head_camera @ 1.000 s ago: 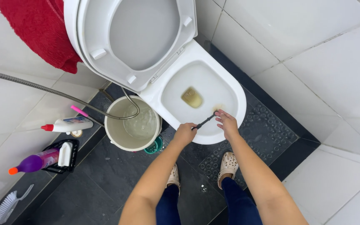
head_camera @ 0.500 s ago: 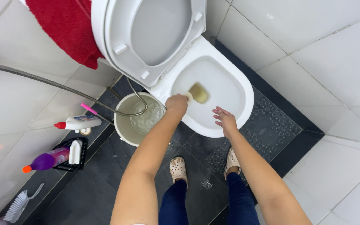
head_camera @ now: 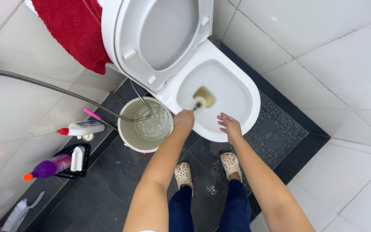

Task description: The person scrubs the inside of a toilet bowl with a toilet brush. They then move to a sink, fill a pink plastic cup with water, and add a pink powder detergent from a packet into the cup, mixing it with their hands.

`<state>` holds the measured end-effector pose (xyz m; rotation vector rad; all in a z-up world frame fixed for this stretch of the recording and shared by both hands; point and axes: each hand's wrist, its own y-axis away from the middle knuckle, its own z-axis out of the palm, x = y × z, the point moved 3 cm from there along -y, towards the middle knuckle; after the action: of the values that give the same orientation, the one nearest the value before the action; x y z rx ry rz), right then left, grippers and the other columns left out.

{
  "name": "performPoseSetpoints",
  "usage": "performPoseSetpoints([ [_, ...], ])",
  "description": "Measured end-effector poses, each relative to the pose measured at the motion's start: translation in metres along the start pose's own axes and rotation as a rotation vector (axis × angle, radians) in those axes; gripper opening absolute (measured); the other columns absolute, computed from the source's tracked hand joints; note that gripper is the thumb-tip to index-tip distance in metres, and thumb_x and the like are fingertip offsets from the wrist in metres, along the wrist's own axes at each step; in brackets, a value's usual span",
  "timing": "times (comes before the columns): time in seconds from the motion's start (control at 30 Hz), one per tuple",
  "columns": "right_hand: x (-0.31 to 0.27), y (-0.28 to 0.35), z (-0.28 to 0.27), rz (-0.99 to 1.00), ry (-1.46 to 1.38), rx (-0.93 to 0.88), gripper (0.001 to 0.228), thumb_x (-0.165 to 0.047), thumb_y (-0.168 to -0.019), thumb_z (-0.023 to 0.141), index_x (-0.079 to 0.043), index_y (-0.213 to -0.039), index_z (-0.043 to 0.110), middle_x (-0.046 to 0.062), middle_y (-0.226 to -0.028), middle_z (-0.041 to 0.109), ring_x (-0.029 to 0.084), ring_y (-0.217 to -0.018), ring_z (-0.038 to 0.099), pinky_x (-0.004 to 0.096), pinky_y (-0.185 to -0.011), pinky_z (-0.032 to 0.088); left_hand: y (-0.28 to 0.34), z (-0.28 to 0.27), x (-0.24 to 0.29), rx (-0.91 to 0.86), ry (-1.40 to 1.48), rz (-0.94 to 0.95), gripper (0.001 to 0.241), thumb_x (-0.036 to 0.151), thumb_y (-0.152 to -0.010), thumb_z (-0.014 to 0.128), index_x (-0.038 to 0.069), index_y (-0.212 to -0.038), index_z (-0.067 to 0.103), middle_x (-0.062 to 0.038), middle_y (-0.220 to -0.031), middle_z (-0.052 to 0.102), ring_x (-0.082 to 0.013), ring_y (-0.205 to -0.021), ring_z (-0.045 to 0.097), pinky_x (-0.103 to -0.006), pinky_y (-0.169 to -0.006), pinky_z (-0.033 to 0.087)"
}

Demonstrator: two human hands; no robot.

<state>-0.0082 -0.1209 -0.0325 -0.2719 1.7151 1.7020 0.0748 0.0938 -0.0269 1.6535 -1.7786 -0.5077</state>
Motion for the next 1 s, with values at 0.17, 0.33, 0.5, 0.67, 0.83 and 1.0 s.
performPoseSetpoints([
  [0.17, -0.012, 0.002, -0.006, -0.004, 0.063, -0.040, 0.038, -0.023, -0.101, 0.057, -0.009, -0.136, 0.063, 0.002, -0.125, 0.072, 0.015, -0.108, 0.064, 0.034, -0.090, 0.051, 0.048, -0.007, -0.003, 0.202, 0.197, -0.088, 0.035, 0.015, -0.099, 0.052, 0.006, -0.131, 0.065, -0.024, -0.117, 0.070, -0.0400, -0.105, 0.069, -0.0509, -0.089, 0.055],
  [0.33, -0.017, 0.008, -0.003, 0.010, 0.176, -0.106, 0.030, -0.020, -0.093, 0.072, -0.006, -0.120, 0.072, 0.002, -0.103, 0.071, 0.015, -0.093, 0.064, 0.033, -0.082, 0.053, 0.109, 0.013, -0.004, 0.513, 0.684, -0.108, 0.037, 0.026, -0.096, 0.063, 0.006, -0.128, 0.066, -0.026, -0.106, 0.071, -0.0456, -0.102, 0.066, -0.0508, -0.090, 0.052],
  [0.5, -0.018, 0.007, -0.007, 0.060, 0.296, -0.150, 0.025, -0.027, -0.096, 0.078, -0.005, -0.103, 0.067, 0.004, -0.089, 0.062, 0.017, -0.085, 0.061, 0.034, -0.079, 0.053, 0.139, 0.033, 0.022, 0.596, 0.990, -0.416, 0.031, 0.024, -0.091, 0.066, 0.002, -0.112, 0.067, -0.022, -0.102, 0.075, -0.0394, -0.100, 0.071, -0.0459, -0.090, 0.055],
  [0.67, -0.035, 0.003, -0.010, 0.110, 0.377, -0.242, 0.027, -0.026, -0.096, 0.063, -0.011, -0.117, 0.070, 0.001, -0.104, 0.069, 0.014, -0.095, 0.063, 0.033, -0.084, 0.050, 0.110, 0.060, 0.041, 0.657, 0.989, -0.415, 0.033, 0.020, -0.092, 0.063, 0.001, -0.119, 0.067, -0.026, -0.106, 0.073, -0.0418, -0.104, 0.070, -0.0466, -0.093, 0.054],
  [0.83, -0.036, -0.020, -0.017, 0.145, 0.365, -0.283, 0.035, -0.027, -0.100, 0.058, -0.011, -0.129, 0.068, 0.001, -0.111, 0.068, 0.015, -0.098, 0.061, 0.034, -0.086, 0.049, 0.101, 0.037, 0.062, 0.447, 0.871, -0.386, 0.037, 0.023, -0.093, 0.065, 0.004, -0.125, 0.067, -0.027, -0.112, 0.071, -0.0442, -0.108, 0.066, -0.0491, -0.096, 0.052],
  [1.0, -0.023, -0.061, -0.030, 0.156, 0.341, -0.291, 0.035, -0.021, -0.099, 0.054, -0.012, -0.129, 0.068, 0.000, -0.110, 0.068, 0.014, -0.098, 0.061, 0.033, -0.087, 0.049, 0.059, 0.026, 0.075, 0.152, 0.643, -0.362, 0.034, 0.023, -0.094, 0.059, 0.014, -0.126, 0.069, -0.021, -0.118, 0.071, -0.0396, -0.112, 0.067, -0.0489, -0.099, 0.052],
])
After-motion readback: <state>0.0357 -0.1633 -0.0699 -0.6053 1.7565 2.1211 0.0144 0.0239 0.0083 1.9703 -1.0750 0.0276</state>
